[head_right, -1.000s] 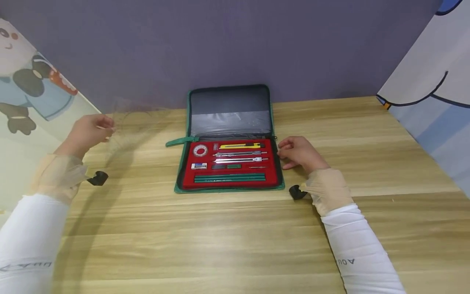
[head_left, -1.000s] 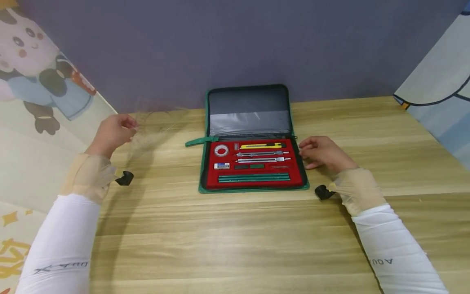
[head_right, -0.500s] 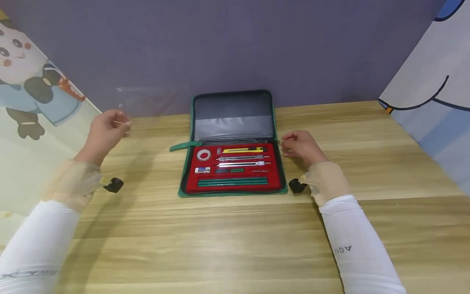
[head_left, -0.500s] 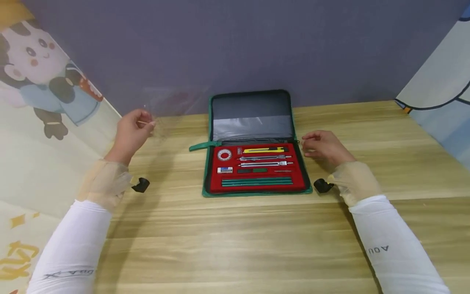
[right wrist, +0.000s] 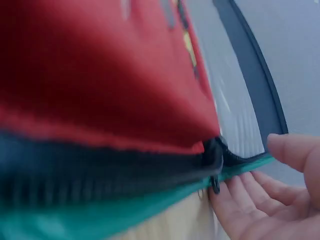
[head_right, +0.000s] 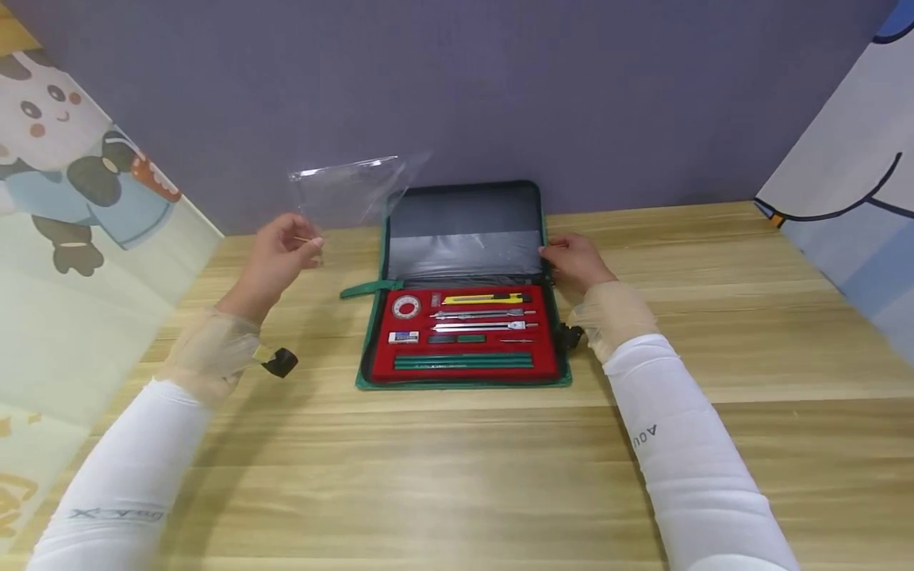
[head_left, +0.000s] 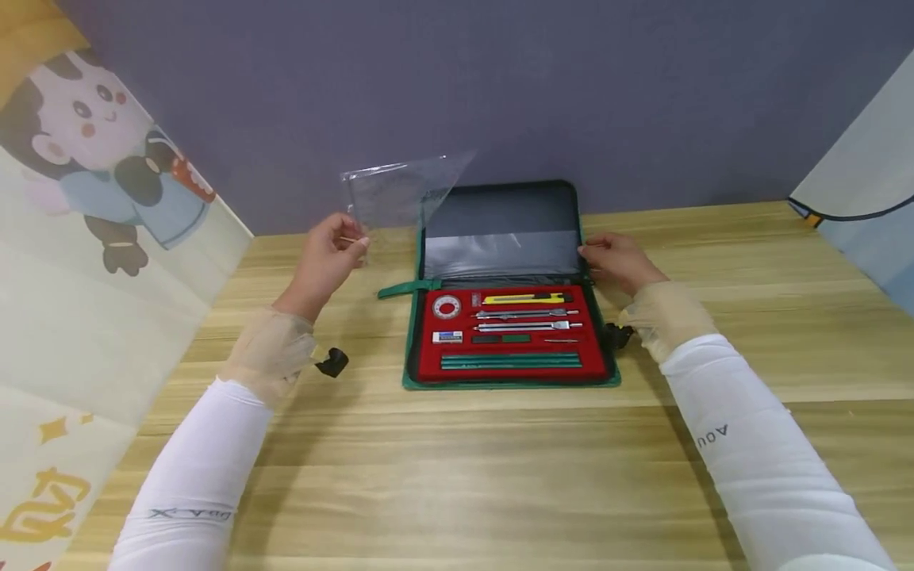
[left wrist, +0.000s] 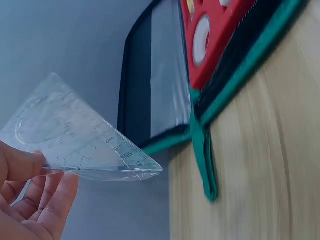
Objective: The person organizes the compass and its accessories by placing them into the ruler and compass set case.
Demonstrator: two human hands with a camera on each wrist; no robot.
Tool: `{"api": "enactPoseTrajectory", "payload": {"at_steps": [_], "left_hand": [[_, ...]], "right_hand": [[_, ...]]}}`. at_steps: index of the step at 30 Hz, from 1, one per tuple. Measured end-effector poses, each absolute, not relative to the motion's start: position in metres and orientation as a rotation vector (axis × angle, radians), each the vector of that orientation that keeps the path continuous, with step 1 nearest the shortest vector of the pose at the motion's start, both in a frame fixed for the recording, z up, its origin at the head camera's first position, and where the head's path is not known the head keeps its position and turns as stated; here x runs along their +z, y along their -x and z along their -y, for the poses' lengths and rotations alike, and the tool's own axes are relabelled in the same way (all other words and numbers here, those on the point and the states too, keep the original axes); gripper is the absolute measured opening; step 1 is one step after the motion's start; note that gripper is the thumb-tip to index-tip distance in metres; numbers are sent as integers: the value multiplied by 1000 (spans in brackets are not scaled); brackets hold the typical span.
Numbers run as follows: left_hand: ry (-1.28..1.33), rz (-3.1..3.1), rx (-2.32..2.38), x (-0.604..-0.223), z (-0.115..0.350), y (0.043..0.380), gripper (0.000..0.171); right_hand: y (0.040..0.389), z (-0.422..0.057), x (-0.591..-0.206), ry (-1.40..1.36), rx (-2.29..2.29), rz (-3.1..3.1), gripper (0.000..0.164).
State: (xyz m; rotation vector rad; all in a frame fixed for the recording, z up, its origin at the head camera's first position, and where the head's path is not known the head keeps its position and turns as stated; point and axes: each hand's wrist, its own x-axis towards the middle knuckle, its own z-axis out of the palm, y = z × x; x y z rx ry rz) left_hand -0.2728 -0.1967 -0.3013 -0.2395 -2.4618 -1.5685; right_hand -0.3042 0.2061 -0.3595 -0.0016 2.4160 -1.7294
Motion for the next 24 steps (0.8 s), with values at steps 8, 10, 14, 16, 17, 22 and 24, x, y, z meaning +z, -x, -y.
{"api": "enactPoseTrajectory", "payload": {"at_steps": [8, 10, 14, 16, 17, 22, 24], "left_hand": [[257, 2346, -1720, -300, 168, 280, 8], [260, 2303, -1746, -300, 163, 282, 9], [294, 2191, -1790, -300, 154, 286, 11], [337, 2126, -1821, -300, 149, 288, 12], [359, 2096, -1839, -300, 147, 289, 11], [464, 2022, -1890, -298, 136, 288, 9], [485, 2012, -1887, -294, 131, 285, 9]], "right_hand": [[308, -203, -358, -91, -1894, -2354, 50], [309, -202, -356, -98, -1968, -2318, 49], [312, -201, -352, -100, -2162, -2236, 40], [313, -201, -349, -87, -2246, -2213, 33], [314, -201, -348, -78, -2294, -2197, 29], [313, -199, -342, -54, -2463, -2159, 13], [312, -199, -341, -56, -2509, -2150, 9]]}}
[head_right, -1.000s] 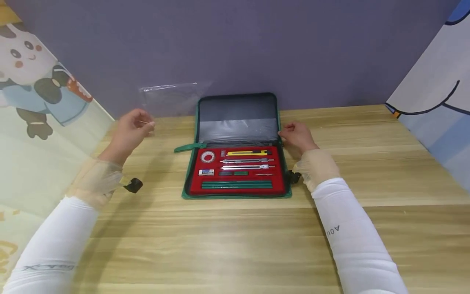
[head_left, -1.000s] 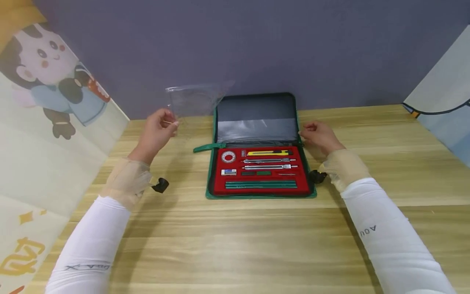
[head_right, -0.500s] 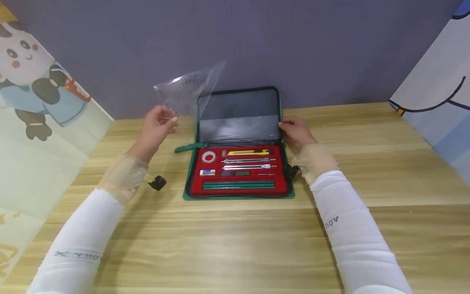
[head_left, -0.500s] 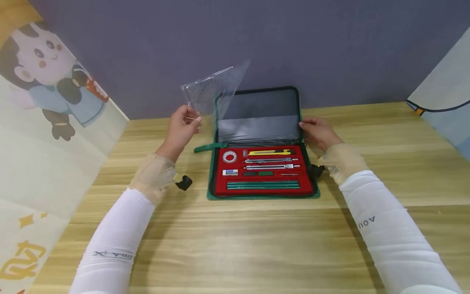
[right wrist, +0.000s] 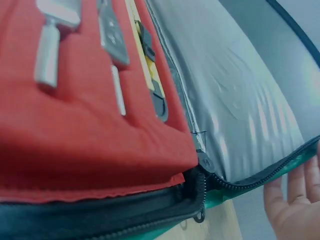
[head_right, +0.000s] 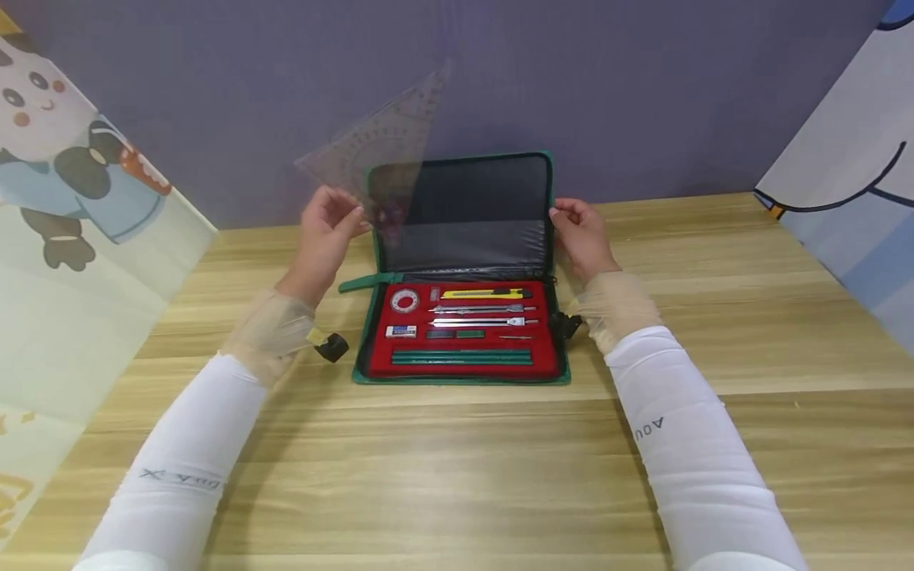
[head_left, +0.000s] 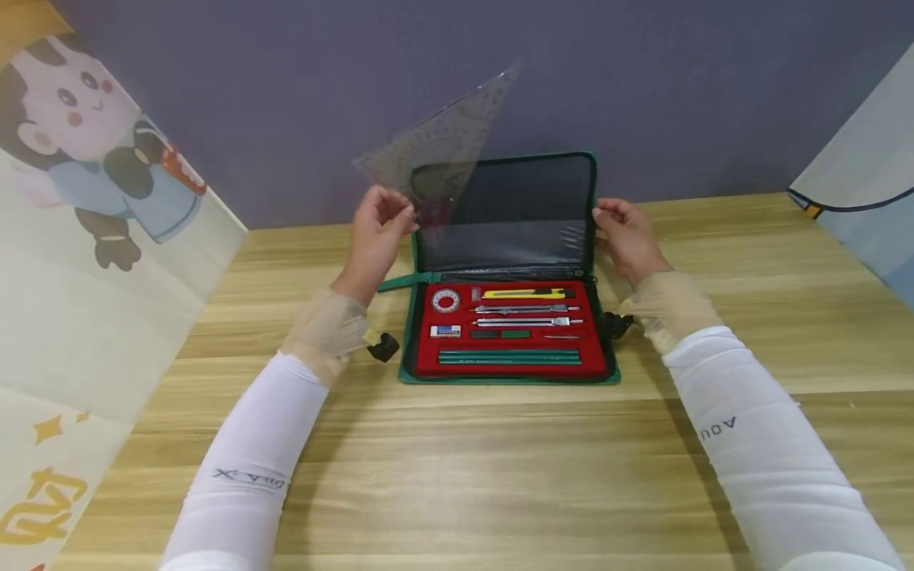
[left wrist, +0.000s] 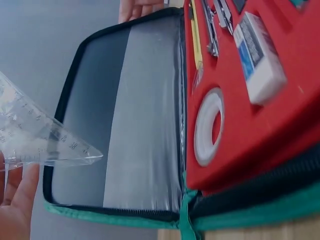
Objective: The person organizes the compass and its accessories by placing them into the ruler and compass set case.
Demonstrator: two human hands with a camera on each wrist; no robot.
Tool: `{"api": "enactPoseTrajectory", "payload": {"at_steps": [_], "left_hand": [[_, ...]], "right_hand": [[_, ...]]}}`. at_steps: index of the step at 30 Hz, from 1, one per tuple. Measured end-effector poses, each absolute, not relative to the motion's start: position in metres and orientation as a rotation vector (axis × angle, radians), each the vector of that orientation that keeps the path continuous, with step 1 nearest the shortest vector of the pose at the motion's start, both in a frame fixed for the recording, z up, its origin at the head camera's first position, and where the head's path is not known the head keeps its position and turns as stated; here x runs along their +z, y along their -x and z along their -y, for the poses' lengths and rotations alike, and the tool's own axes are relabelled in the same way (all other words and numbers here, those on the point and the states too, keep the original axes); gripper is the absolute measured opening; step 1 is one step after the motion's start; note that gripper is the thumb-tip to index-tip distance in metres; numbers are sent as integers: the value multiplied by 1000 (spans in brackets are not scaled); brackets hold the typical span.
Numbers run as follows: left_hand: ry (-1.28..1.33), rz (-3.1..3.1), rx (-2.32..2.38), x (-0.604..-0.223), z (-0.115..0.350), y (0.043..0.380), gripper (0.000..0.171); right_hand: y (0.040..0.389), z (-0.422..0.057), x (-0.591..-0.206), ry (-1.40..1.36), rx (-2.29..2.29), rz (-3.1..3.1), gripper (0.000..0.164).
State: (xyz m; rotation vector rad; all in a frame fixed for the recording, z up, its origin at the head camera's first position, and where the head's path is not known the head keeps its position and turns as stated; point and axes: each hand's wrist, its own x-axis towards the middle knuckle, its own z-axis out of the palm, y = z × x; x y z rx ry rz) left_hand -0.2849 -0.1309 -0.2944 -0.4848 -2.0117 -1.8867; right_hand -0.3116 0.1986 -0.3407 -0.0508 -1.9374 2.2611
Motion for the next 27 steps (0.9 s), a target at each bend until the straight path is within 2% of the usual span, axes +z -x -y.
{"api": "enactPoseTrajectory", "payload": {"at_steps": [4, 7, 12, 20, 27], "left_hand": [[511, 1998, -1866, -288, 121, 280, 8], [550, 1956, -1885, -292, 118, 288, 8], [641, 1905, -1829, -305, 114, 309, 10], [696, 1905, -1784, -312, 110, 317, 9], [685, 2010, -1818, -300, 108, 308, 7]], "right_hand": [[309, -197, -342, 59, 2243, 1904, 5], [308, -197, -343, 29, 2215, 1906, 4], [308, -195, -345, -47, 2088, 1947, 10], [306, -194, -352, -69, 1859, 2083, 13], [304, -198, -354, -113, 1902, 2053, 12]]}}
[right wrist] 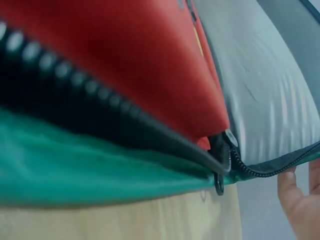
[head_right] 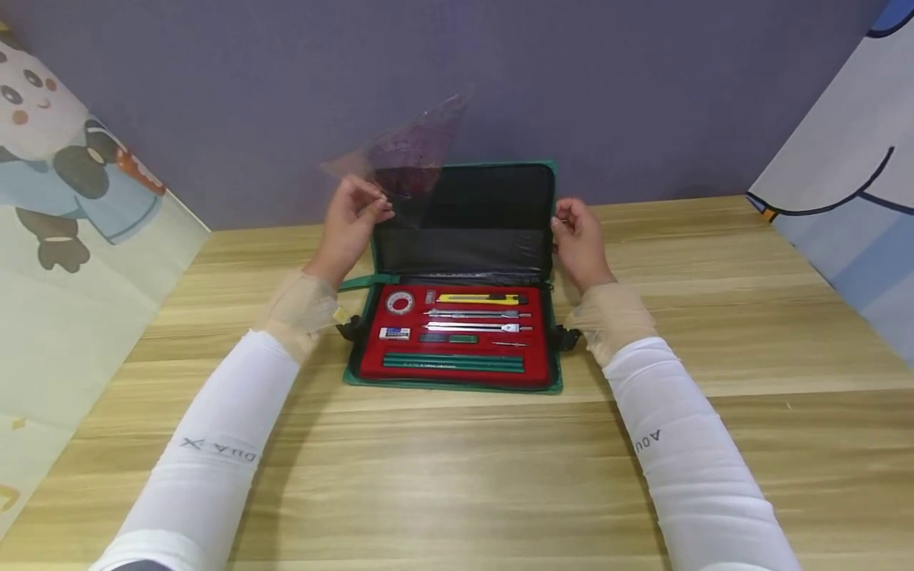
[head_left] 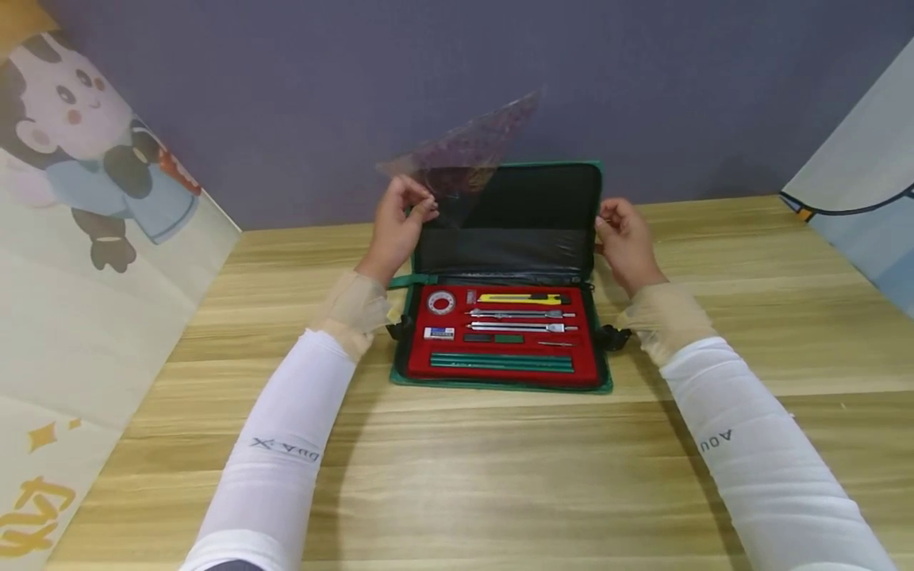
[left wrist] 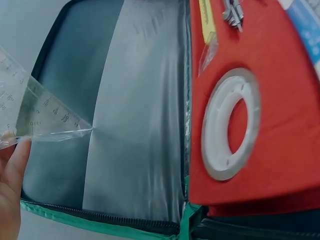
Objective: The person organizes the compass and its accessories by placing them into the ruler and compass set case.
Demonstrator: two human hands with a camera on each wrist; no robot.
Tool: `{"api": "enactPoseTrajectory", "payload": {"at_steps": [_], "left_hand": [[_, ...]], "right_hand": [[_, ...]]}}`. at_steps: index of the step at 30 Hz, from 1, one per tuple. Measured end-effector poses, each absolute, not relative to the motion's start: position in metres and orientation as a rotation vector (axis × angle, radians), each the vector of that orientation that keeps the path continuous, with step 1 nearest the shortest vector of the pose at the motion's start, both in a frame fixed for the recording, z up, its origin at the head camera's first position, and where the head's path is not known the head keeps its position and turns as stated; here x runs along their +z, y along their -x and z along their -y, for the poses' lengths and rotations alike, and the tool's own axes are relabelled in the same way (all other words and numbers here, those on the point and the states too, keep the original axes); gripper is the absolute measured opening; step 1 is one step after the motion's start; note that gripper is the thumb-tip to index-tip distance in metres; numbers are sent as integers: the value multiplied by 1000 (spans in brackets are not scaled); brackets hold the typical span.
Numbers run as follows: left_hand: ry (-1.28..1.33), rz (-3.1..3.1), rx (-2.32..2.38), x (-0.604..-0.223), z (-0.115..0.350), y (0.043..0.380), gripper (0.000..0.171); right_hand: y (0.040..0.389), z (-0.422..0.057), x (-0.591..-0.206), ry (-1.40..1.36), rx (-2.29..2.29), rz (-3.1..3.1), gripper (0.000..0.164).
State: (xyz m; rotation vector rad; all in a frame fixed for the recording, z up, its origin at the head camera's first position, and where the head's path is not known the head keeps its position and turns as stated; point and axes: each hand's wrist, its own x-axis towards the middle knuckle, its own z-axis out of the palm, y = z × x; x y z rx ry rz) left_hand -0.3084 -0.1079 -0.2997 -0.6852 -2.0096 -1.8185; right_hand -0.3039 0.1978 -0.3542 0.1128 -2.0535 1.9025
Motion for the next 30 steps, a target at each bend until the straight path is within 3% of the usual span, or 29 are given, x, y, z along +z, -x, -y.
{"api": "enactPoseTrajectory", "payload": {"at_steps": [5, 15, 23, 30], "left_hand": [[653, 2100, -1808, -293, 107, 305, 6], [667, 2256, -1622, -301, 113, 331, 6], [772, 2413, -1091, -289, 120, 330, 7], [693, 2592, -709, -281, 118, 324, 6]], "right_hand": [[303, -200, -355, -133, 1967, 2012, 14], [305, -199, -355, -147, 1964, 2018, 16], [305, -198, -355, -170, 1977, 2018, 16], [306, -198, -354, -186, 2018, 1988, 16]]}}
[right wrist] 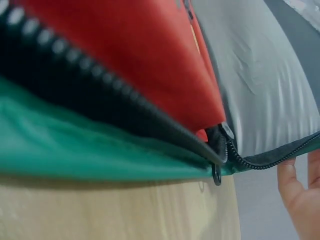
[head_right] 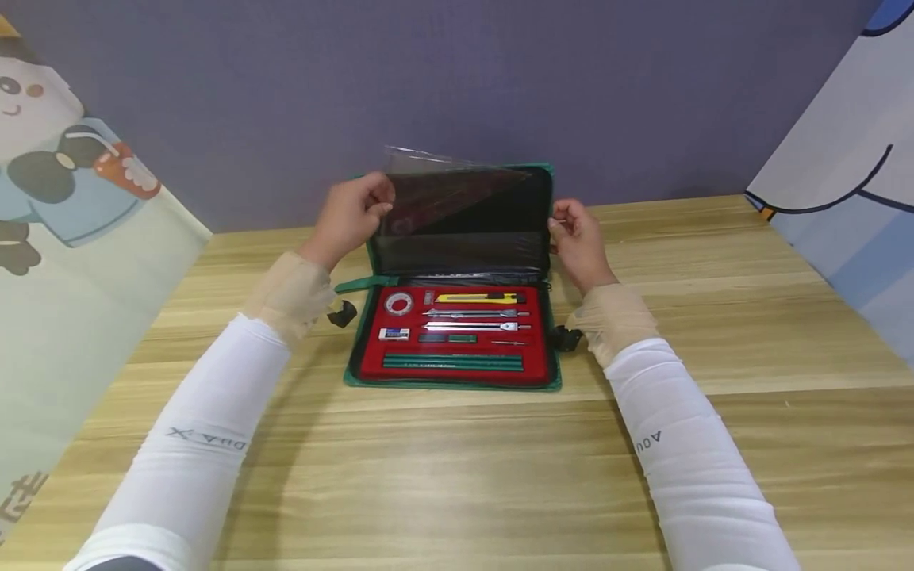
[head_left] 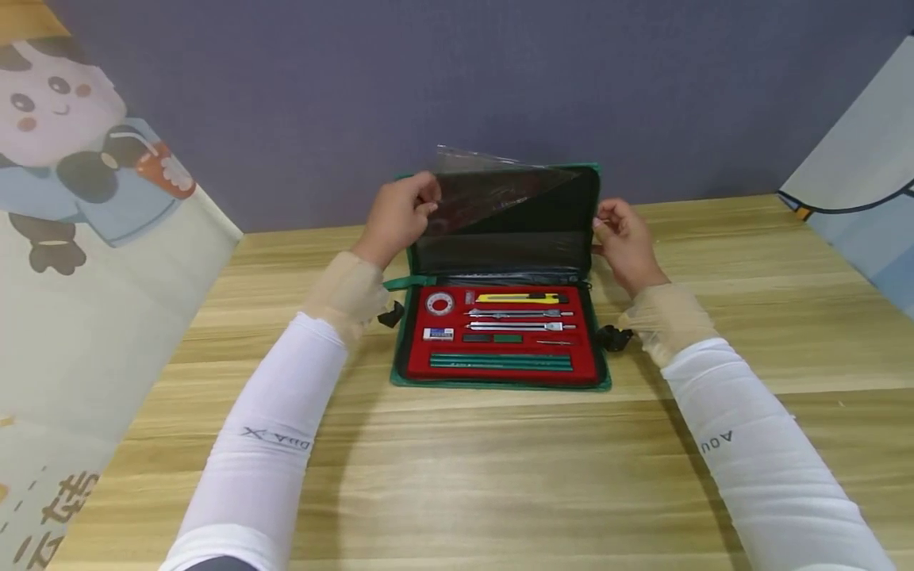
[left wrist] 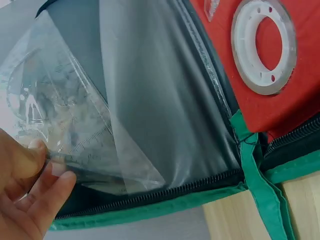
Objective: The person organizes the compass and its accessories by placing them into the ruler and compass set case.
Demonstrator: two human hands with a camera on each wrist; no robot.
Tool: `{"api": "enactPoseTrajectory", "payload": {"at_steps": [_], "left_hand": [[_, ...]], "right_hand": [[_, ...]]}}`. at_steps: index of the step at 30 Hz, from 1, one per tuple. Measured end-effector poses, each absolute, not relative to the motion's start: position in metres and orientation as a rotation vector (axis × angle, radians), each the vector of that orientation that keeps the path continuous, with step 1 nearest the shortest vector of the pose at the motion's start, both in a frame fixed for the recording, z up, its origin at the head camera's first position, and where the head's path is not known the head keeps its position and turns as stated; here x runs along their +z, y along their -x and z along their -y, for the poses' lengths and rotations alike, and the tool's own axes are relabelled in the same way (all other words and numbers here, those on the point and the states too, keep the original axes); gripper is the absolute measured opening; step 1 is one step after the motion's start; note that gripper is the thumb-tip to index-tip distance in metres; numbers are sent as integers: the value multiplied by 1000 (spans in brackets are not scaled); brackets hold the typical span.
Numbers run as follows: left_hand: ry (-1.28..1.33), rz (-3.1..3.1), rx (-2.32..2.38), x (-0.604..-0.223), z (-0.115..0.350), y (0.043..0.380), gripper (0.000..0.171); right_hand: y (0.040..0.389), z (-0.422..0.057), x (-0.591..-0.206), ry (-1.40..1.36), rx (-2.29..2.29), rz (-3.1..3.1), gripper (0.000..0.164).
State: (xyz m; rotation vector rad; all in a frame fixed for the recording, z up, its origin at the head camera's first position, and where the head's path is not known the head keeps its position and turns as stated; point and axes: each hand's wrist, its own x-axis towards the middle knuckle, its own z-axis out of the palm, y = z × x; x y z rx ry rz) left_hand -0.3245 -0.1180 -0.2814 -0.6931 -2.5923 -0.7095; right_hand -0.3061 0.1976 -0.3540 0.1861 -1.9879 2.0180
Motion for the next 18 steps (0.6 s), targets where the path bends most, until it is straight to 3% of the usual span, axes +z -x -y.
{"api": "enactPoseTrajectory", "payload": {"at_steps": [18], "left_hand": [[580, 2603, -355, -282, 101, 319, 12]], "right_hand": [[305, -195, -351, -214, 2073, 1945, 17]]}}
